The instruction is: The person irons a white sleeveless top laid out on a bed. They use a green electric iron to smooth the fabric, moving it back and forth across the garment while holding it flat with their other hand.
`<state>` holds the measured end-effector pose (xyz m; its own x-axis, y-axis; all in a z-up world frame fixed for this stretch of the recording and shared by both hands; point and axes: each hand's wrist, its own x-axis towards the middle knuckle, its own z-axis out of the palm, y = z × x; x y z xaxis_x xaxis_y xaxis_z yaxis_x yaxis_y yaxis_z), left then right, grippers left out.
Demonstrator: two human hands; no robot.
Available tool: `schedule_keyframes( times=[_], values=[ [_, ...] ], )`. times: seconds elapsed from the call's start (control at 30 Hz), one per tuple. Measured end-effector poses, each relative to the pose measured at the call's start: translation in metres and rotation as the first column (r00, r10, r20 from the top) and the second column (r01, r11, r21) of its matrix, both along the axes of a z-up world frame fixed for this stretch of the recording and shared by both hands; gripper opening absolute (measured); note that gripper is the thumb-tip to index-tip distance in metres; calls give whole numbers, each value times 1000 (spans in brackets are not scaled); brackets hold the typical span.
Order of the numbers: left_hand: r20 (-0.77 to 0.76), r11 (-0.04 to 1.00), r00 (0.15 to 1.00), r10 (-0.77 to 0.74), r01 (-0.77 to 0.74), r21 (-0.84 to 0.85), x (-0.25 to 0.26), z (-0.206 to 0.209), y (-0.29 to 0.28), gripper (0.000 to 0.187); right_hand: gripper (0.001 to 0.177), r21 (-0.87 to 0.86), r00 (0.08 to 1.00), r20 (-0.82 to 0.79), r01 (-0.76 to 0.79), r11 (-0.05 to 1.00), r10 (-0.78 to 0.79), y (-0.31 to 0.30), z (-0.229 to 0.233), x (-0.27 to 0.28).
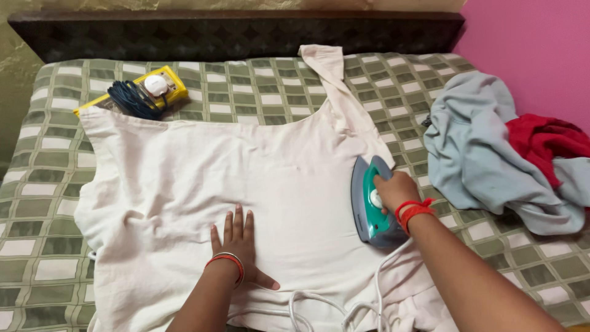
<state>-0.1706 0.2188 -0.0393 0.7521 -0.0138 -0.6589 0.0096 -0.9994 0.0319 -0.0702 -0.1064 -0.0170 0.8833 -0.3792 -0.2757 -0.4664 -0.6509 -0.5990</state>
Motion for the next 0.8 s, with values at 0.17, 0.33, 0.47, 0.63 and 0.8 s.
schedule_keyframes(
  times=[0.17, 0.33, 0.47, 0.63, 0.8],
  values=[
    [-23, 1000, 1000, -6, 6, 1, 4, -4, 0, 183, 38, -10, 999, 40, -2, 1000, 3, 3, 0, 28],
    [-24, 1000, 1000, -1, 1, -13, 5, -6, 2, 184, 37, 12, 999, 51, 11, 1000, -12, 1, -3, 46],
    [-8, 1000, 1000, -8, 8, -12, 6, -7, 2, 185, 34, 78, 1000, 15, -12, 997, 11, -12, -12, 55],
    [9, 1000, 1000, 5, -5, -27, 3, -4, 1, 183, 38, 316, 998, -49, 53, 947, -39, -24, -34, 46],
    [91, 1000, 996, 3, -2, -14, -2, -6, 3, 182, 32, 416, 996, -84, 71, 906, -39, -19, -40, -2]
  ],
)
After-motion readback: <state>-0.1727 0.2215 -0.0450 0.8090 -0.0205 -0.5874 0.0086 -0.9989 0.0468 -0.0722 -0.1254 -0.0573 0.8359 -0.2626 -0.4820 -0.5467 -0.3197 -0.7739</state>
